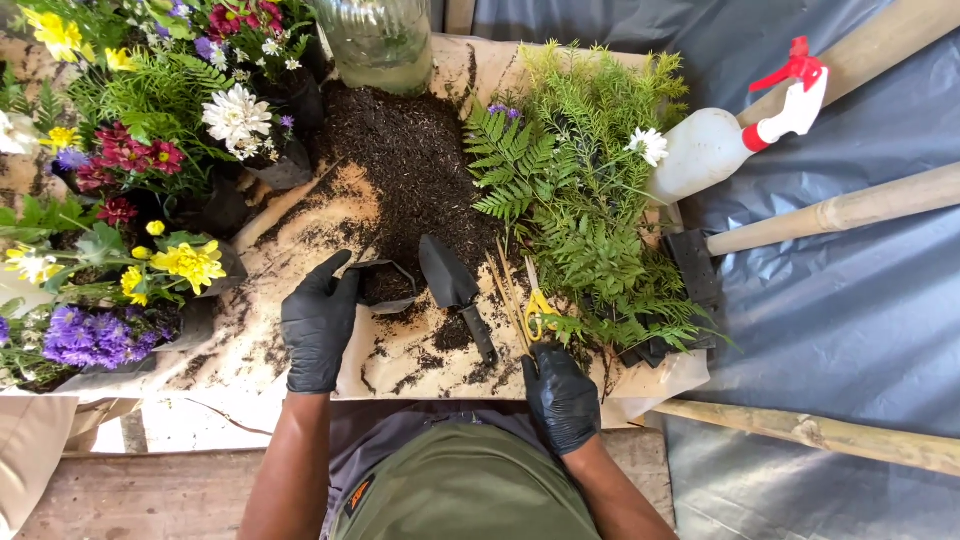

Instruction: Using a hand trowel to fill a small plastic pot with soil on a workbench surrounded by various plants.

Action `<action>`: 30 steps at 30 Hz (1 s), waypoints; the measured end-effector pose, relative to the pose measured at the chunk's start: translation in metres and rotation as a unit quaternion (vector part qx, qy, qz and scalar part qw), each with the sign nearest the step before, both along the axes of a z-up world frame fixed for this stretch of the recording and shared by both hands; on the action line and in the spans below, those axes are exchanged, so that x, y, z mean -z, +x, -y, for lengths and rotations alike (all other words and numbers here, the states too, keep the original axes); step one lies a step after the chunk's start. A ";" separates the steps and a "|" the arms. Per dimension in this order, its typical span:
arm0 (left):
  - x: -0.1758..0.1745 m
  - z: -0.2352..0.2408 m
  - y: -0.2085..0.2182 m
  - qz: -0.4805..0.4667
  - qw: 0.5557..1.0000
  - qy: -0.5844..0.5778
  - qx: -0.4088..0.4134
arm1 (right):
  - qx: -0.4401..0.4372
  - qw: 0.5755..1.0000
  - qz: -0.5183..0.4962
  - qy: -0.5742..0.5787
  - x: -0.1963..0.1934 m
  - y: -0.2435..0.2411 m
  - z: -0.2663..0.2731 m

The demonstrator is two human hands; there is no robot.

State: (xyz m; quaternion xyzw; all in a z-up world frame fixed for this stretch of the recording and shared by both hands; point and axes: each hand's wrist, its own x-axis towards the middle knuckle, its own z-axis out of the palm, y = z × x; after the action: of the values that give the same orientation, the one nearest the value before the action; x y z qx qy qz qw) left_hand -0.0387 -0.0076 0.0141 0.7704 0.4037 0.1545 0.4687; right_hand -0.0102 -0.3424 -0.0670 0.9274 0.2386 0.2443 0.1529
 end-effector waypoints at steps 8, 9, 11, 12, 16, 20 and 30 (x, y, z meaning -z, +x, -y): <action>0.007 -0.002 0.002 0.011 0.996 0.067 0.056 | -0.080 0.892 -0.225 0.384 0.004 0.009 -0.009; -0.004 0.000 0.004 0.011 0.996 0.067 0.056 | -0.080 0.892 -0.225 0.384 0.008 0.012 -0.010; -0.025 0.005 0.007 0.057 0.984 0.104 0.133 | -0.075 0.912 -0.202 0.348 0.018 0.018 -0.011; -0.024 0.004 0.010 0.057 0.984 0.104 0.132 | -0.075 0.912 -0.203 0.348 0.023 0.020 -0.012; 0.008 -0.003 0.023 0.016 0.979 0.106 0.174 | -0.065 0.939 -0.168 0.294 0.043 0.027 -0.014; 0.028 0.003 0.036 -0.034 0.985 0.065 0.155 | -0.053 0.960 -0.131 0.240 0.065 0.030 -0.010; 0.042 0.028 0.048 -0.027 0.991 -0.055 0.121 | -0.029 0.985 -0.092 0.146 0.136 0.038 0.027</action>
State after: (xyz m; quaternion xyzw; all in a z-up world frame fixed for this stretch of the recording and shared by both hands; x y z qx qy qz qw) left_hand 0.0097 -0.0357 -0.0281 0.7904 0.3278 0.0537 0.5147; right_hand 0.0283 -0.3691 -0.2031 0.9509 0.2404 0.1941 -0.0140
